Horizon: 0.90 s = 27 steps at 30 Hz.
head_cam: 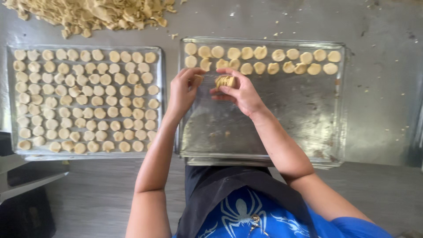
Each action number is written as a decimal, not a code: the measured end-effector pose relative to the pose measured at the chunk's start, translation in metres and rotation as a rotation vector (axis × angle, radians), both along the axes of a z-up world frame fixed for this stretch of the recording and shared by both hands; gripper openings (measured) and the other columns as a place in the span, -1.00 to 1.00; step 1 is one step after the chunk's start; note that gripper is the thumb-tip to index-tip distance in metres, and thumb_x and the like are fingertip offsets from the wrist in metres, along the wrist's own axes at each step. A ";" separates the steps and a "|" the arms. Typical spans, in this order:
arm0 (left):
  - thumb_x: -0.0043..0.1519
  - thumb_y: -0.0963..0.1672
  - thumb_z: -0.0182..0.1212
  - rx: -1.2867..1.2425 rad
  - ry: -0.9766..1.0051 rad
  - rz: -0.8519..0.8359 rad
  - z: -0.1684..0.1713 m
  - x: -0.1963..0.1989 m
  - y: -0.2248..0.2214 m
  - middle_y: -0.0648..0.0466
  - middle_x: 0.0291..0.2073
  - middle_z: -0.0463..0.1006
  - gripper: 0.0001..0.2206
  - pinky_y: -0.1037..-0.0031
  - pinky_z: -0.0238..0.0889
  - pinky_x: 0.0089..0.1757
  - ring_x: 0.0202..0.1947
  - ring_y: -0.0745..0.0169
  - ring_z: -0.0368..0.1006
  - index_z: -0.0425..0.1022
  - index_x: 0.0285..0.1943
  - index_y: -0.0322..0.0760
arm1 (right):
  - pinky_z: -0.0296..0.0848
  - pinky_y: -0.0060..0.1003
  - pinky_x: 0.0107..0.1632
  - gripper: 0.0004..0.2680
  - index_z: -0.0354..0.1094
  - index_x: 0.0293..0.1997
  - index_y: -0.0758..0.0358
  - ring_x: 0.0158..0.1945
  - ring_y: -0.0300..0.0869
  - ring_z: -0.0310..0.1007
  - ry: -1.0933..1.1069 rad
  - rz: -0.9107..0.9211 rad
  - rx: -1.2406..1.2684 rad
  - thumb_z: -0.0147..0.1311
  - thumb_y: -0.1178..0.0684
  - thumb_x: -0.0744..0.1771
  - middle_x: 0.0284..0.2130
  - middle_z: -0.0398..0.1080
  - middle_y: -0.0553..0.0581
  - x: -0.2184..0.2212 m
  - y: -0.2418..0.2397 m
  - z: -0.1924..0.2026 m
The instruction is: The person picks up small circular pieces of dough and stacks them into small cylindrical piles on a metal tray.
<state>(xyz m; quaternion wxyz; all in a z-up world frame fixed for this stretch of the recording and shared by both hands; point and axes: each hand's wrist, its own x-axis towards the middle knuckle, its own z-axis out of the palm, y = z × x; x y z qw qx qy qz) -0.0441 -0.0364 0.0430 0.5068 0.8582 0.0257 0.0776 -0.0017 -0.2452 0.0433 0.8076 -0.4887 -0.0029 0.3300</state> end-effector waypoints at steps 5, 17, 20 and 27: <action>0.27 -0.34 0.18 -0.151 -0.128 -0.032 -0.019 -0.003 0.038 -0.10 0.11 0.40 -0.69 0.47 0.56 -0.06 0.01 0.14 0.65 0.42 0.18 -0.36 | 0.69 -0.29 -0.14 -0.70 0.40 0.17 0.30 -0.07 -0.15 0.57 -0.522 0.051 -0.446 0.16 0.39 0.32 -0.03 0.44 0.09 -0.013 0.038 -0.004; 0.21 -0.29 0.30 0.034 -0.366 -0.188 -0.044 0.014 0.048 0.03 0.06 0.41 -0.76 0.31 0.40 -0.03 -0.01 0.09 0.47 0.55 0.00 -0.18 | 0.70 -0.28 -0.05 -0.75 0.41 0.12 0.30 -0.05 -0.16 0.58 -0.390 -0.202 -0.370 0.14 0.36 0.34 0.04 0.40 0.11 0.000 0.029 -0.017; 0.16 -0.20 0.42 0.312 -0.510 -0.114 -0.045 0.017 0.053 0.15 0.00 0.43 -0.81 0.18 0.24 0.04 0.05 -0.01 0.33 0.59 -0.09 -0.09 | 0.60 -0.22 0.08 -0.79 0.41 0.05 0.36 0.03 -0.10 0.61 -0.459 -0.265 -0.373 0.16 0.39 0.34 -0.02 0.28 0.10 -0.002 0.015 -0.022; 0.12 -0.10 0.47 0.411 -0.418 -0.268 -0.036 0.023 0.043 0.12 0.13 0.40 -0.75 0.11 0.11 0.10 0.19 -0.05 0.21 0.63 -0.03 -0.05 | 0.58 -0.38 -0.13 -0.73 0.50 0.00 0.23 -0.05 -0.21 0.56 -0.895 -0.302 -0.856 0.27 0.39 0.26 -0.08 0.49 0.09 -0.007 0.029 -0.017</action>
